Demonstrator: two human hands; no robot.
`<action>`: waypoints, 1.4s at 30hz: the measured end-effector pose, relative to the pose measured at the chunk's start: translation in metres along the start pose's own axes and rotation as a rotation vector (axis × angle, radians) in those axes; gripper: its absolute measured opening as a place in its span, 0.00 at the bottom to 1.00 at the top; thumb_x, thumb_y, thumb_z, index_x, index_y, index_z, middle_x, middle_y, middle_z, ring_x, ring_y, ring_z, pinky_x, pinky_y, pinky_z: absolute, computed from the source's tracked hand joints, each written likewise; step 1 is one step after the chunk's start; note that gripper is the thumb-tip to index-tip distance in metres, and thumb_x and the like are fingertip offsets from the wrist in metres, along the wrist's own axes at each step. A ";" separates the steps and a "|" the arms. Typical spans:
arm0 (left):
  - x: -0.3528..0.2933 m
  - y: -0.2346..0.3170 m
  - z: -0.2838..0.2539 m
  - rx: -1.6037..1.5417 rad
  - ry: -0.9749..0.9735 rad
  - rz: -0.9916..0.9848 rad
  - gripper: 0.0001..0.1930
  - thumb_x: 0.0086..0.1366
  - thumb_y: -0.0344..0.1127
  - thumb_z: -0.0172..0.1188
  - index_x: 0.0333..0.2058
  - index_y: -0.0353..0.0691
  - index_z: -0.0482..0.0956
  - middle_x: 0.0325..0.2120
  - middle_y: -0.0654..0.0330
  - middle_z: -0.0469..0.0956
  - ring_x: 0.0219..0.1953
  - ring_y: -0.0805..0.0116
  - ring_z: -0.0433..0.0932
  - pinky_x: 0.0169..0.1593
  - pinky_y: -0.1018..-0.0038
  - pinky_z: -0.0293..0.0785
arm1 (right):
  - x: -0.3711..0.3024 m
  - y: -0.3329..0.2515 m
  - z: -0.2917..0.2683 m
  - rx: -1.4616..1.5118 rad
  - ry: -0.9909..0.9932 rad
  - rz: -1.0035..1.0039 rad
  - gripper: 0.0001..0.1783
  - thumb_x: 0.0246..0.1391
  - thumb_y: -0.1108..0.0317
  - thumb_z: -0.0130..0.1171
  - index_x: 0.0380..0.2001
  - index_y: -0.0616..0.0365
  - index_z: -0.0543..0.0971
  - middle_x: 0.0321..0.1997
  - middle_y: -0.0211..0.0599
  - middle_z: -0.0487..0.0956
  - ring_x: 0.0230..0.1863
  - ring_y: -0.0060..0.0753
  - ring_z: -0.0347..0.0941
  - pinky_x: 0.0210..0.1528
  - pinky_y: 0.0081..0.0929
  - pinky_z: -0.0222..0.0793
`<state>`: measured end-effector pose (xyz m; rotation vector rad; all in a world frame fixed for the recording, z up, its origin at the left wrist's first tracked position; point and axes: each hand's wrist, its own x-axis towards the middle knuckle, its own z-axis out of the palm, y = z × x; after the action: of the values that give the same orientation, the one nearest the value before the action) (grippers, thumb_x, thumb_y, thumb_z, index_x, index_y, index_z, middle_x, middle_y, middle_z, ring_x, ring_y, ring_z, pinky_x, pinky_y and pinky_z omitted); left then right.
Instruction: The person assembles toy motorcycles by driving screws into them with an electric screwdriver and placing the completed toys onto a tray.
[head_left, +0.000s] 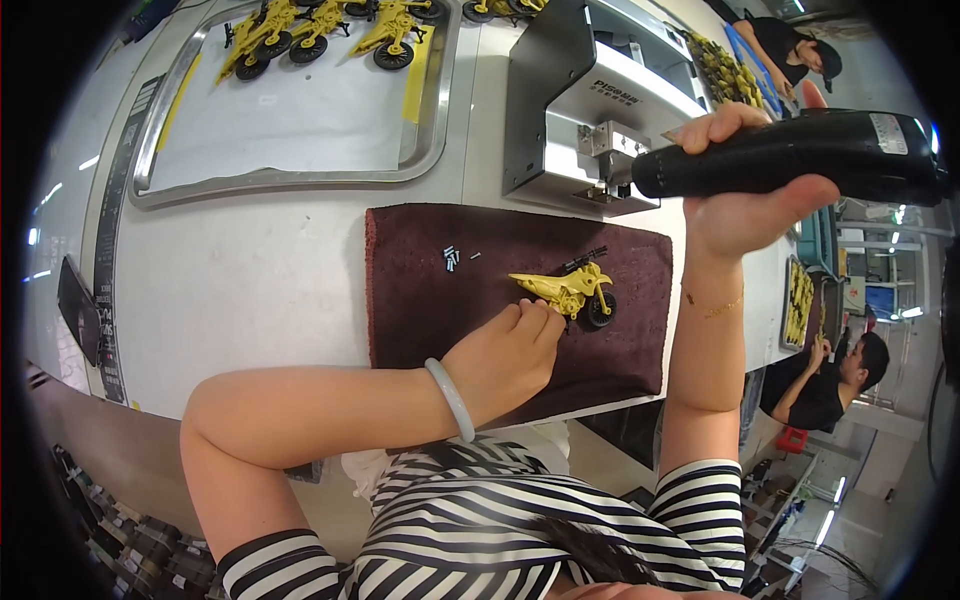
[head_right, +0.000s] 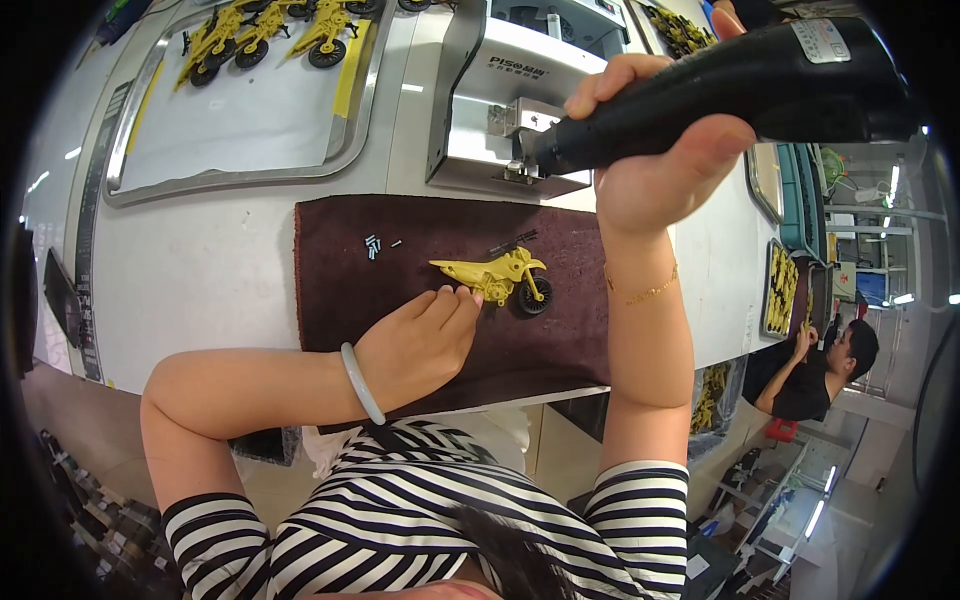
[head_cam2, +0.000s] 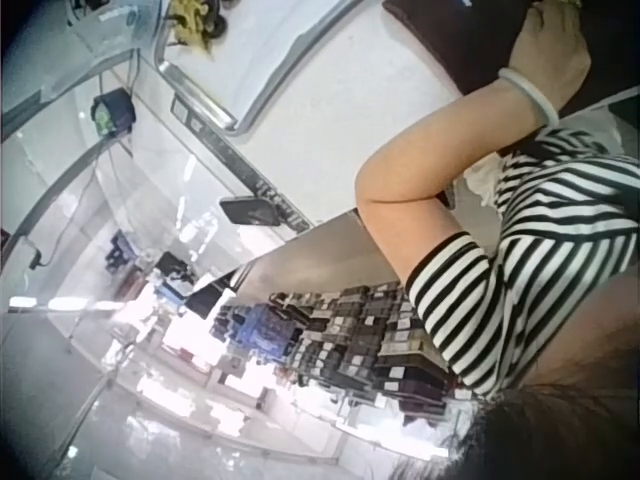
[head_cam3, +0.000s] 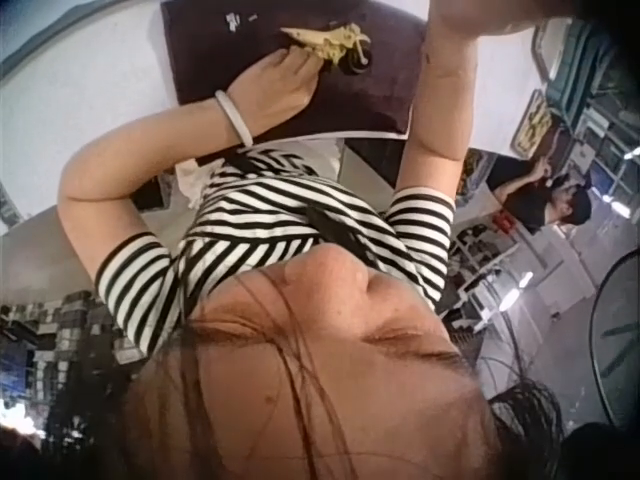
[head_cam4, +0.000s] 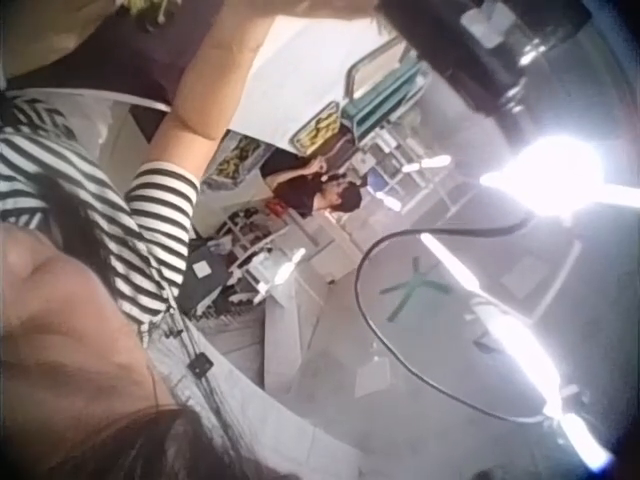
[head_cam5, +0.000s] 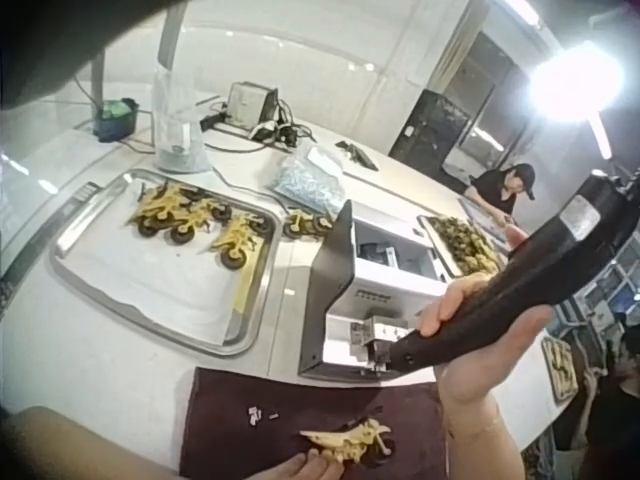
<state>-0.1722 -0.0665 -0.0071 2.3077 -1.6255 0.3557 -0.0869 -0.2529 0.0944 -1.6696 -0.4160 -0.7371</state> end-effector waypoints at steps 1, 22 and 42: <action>0.000 -0.001 -0.001 0.000 -0.005 0.012 0.18 0.48 0.31 0.51 0.38 0.26 0.74 0.35 0.54 0.71 0.40 0.64 0.69 0.43 0.76 0.68 | -0.004 -0.001 -0.002 0.148 -0.034 0.013 0.47 0.43 0.26 0.38 0.56 0.51 0.52 0.21 0.38 0.72 0.19 0.29 0.68 0.24 0.28 0.67; 0.001 0.000 0.006 -0.137 -0.016 -0.067 0.14 0.47 0.32 0.50 0.31 0.27 0.75 0.35 0.51 0.71 0.38 0.62 0.71 0.41 0.75 0.69 | -0.076 -0.002 0.033 0.384 -0.221 0.284 0.50 0.36 0.24 0.44 0.52 0.51 0.50 0.22 0.39 0.69 0.19 0.32 0.67 0.24 0.29 0.66; 0.012 -0.011 0.000 -0.112 0.193 -0.047 0.08 0.47 0.31 0.54 0.28 0.37 0.70 0.35 0.54 0.69 0.42 0.60 0.67 0.46 0.70 0.65 | -0.065 0.024 -0.083 0.310 0.537 0.336 0.36 0.50 0.34 0.41 0.49 0.53 0.60 0.20 0.34 0.67 0.20 0.27 0.64 0.26 0.26 0.64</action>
<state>-0.1579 -0.0733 -0.0038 2.1523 -1.4585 0.4492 -0.1395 -0.3309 0.0414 -1.1519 0.1255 -0.7858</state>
